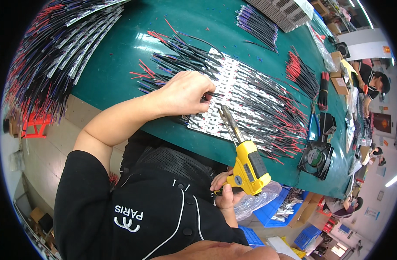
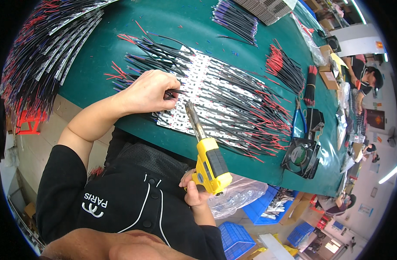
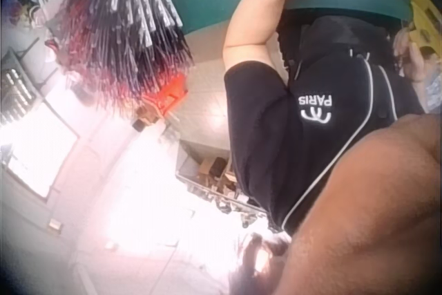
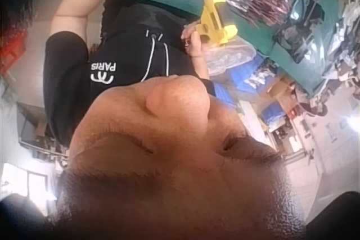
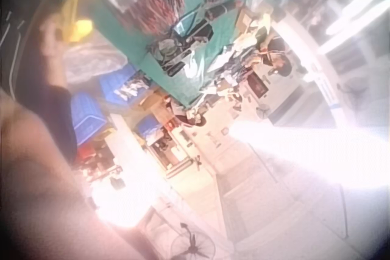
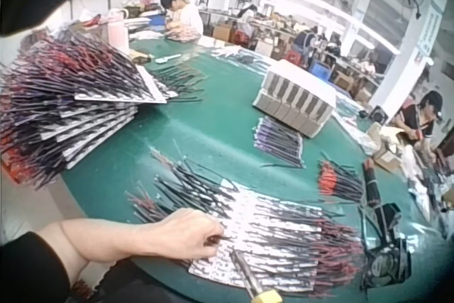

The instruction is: The person aligns wires onto circuit board strips by hand and solders the connections using a soldering gun.

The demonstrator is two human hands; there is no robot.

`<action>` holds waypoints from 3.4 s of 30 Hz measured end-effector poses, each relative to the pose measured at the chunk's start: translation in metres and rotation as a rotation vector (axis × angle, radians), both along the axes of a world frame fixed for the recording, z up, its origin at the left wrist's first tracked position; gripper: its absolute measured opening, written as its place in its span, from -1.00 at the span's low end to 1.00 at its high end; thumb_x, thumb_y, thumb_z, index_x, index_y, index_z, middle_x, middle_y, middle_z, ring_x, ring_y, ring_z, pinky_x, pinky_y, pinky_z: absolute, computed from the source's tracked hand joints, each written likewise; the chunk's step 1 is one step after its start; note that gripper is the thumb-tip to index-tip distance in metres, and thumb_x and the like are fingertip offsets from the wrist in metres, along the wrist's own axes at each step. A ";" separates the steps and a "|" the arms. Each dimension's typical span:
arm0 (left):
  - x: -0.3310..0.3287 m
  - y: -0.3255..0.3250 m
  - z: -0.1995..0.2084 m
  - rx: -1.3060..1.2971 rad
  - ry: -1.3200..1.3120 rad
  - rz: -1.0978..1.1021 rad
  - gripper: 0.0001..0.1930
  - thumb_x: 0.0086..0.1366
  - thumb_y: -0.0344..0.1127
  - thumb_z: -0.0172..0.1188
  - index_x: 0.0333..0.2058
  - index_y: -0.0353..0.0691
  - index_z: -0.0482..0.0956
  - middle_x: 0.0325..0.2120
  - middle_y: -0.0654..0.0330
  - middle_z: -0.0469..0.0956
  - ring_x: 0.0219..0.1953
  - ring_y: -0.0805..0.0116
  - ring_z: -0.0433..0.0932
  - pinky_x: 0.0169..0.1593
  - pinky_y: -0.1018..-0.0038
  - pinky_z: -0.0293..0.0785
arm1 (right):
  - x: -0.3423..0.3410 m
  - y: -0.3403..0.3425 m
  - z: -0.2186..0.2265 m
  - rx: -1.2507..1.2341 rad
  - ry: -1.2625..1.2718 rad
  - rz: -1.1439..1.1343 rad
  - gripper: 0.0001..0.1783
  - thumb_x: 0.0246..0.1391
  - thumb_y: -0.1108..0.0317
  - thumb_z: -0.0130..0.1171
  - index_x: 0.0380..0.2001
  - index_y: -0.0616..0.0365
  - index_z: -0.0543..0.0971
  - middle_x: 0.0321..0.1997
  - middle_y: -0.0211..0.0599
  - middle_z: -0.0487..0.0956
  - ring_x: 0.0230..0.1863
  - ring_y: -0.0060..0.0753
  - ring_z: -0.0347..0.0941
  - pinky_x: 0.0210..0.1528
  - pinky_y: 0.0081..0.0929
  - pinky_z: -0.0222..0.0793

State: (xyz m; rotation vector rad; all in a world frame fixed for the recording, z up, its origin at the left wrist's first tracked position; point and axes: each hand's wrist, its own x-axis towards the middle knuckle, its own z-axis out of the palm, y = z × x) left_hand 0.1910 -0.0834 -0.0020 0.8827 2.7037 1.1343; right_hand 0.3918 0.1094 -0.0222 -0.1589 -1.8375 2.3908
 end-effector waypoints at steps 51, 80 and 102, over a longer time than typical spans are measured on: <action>0.004 -0.014 0.017 0.244 0.042 -0.125 -0.86 0.00 -0.54 0.19 -0.39 -0.38 0.50 -0.48 0.10 0.42 -0.40 0.16 0.45 -0.31 0.38 0.36 | 0.005 0.002 0.008 -0.013 0.031 -0.106 -0.37 -0.05 0.22 0.10 -0.05 0.48 0.16 -0.79 -0.31 0.30 -0.82 -0.44 0.24 -0.72 -0.55 0.23; 0.011 -0.004 0.003 -0.035 -0.028 -0.077 -0.85 -0.16 -0.42 0.22 -0.54 -0.35 0.53 -0.55 0.08 0.44 -0.40 0.09 0.48 -0.32 0.30 0.38 | 0.020 0.001 -0.011 -0.062 0.011 0.093 -0.55 -0.05 0.51 -0.07 -0.04 0.38 0.19 -0.64 -0.26 0.36 -0.68 -0.47 0.28 -0.62 -0.54 0.32; 0.012 -0.004 0.001 -0.041 0.010 -0.072 -0.85 -0.16 -0.40 0.22 -0.56 -0.33 0.53 -0.55 0.10 0.43 -0.39 0.12 0.48 -0.31 0.29 0.38 | 0.017 0.001 0.006 0.025 -0.040 -0.016 -0.31 -0.03 0.28 0.10 0.05 0.49 0.08 -0.75 -0.29 0.34 -0.77 -0.44 0.26 -0.60 -0.51 0.32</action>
